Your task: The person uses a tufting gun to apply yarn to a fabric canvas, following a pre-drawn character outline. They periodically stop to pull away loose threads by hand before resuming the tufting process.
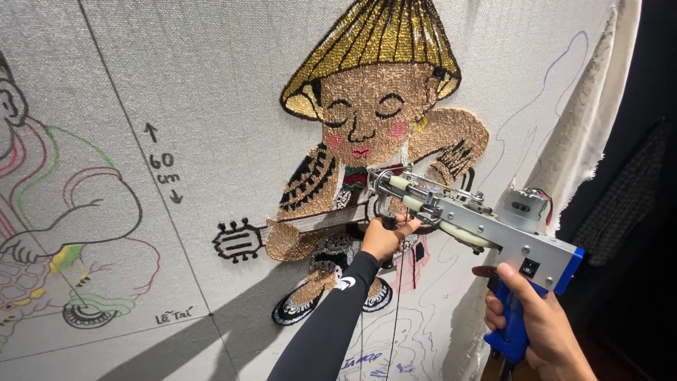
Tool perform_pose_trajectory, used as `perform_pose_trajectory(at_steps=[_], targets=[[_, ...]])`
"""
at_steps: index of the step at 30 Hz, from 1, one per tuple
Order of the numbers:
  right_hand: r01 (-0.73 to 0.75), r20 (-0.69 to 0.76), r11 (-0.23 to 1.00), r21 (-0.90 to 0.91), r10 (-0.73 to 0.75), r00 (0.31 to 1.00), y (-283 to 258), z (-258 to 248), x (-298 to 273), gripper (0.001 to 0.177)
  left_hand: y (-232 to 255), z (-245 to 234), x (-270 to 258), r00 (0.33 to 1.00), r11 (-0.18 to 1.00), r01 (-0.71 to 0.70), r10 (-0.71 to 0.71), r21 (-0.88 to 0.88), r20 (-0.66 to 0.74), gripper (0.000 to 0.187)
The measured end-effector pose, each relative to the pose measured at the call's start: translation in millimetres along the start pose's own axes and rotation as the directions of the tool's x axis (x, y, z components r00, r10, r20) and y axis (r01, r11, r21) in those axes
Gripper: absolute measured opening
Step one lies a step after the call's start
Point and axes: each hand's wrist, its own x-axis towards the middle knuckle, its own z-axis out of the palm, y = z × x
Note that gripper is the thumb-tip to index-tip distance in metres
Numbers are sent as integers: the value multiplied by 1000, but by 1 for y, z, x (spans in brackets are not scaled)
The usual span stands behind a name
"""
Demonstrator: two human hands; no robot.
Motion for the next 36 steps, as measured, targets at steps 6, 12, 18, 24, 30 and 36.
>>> perform_pose_trajectory(at_steps=[6, 12, 18, 24, 30, 36], targets=[[2, -8, 999, -33, -2, 1000, -3, 3, -1, 56, 1, 0, -1, 1000, 1000, -13, 13, -9, -18, 43], [-3, 24, 1000, -1, 3, 1000, -5, 8, 0, 56, 5, -3, -2, 1000, 1000, -9, 9, -9, -15, 42], [-1, 31, 998, -57, 3, 1000, -17, 28, -9, 47, -3, -7, 13, 1000, 999, 8, -8, -37, -12, 45], [188, 65, 978, -91, -182, 981, -9, 48, -6, 32, 1, -26, 26, 997, 997, 36, -31, 71, -76, 39], [203, 77, 975, -95, -196, 978, -12, 65, -2, 31, 23, -45, 22, 989, 979, 105, -84, 177, -123, 44], [148, 83, 988, -36, -145, 986, 5, 58, 10, 37, 30, -44, 18, 990, 969, 77, -47, 233, -133, 40]])
